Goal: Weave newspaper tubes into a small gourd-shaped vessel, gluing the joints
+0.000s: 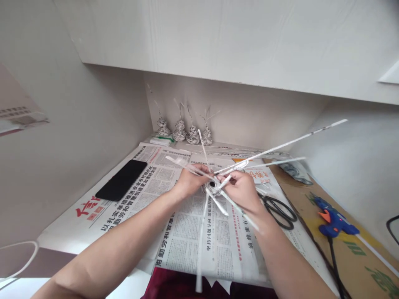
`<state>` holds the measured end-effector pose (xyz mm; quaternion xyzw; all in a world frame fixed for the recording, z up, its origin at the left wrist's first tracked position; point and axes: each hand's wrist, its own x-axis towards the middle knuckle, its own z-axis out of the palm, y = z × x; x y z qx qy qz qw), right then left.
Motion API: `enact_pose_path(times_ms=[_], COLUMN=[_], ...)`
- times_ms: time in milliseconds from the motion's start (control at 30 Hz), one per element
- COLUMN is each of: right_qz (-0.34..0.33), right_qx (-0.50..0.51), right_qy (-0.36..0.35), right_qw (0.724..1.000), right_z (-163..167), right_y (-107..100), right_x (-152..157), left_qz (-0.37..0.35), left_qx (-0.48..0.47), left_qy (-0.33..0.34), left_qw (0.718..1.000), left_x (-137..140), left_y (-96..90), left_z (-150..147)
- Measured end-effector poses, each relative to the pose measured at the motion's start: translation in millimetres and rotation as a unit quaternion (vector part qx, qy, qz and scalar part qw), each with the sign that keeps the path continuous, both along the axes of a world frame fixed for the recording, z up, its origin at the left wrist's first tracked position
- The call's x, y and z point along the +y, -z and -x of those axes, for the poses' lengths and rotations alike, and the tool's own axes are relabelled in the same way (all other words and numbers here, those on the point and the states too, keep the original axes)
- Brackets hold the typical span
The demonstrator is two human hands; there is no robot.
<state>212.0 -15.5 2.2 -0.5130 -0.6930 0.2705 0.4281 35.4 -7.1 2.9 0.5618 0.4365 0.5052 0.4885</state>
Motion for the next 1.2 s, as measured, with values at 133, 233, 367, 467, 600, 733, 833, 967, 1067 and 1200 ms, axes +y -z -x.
enact_pose_path(times_ms=[133,233,367,467,600,733,833,967,1067,1200], right_qz=[-0.132,-0.193,-0.267,-0.261,-0.183,-0.073,-0.046,-0.042,0.010,0.055], right_qx=[-0.099,-0.127,-0.147,-0.161,-0.148,-0.062,-0.002,0.025,0.074,0.112], right_qy=[-0.012,-0.007,0.028,0.017,-0.005,0.015,-0.011,-0.046,-0.043,-0.029], right_qw=[0.986,0.973,0.952,0.952,0.972,0.995,0.999,0.998,0.996,0.992], right_z=[3,3,1,-1,-2,-1,0,0,0,1], right_y=[-7,-10,-9,-8,-9,-10,-10,-7,-2,1], right_x=[-6,-6,-2,0,3,2,1,1,5,8], left_qz=[0.031,0.026,0.021,0.016,-0.001,-0.018,-0.026,-0.012,-0.020,-0.020], left_qx=[-0.035,-0.047,-0.061,-0.046,0.008,0.070,0.071,0.046,0.053,0.050], left_qy=[0.039,0.040,0.040,0.030,0.009,-0.006,0.005,0.023,0.008,0.013], left_qw=[0.998,0.998,0.997,0.998,1.000,0.997,0.997,0.999,0.998,0.998], left_x=[2,2,1,1,-1,-3,-3,-3,-3,-3], left_y=[-1.8,-2.2,-1.4,-1.1,-3.6,-4.9,-3.1,-1.6,-1.6,0.4], left_z=[3,3,2,1,2,2,1,0,1,0])
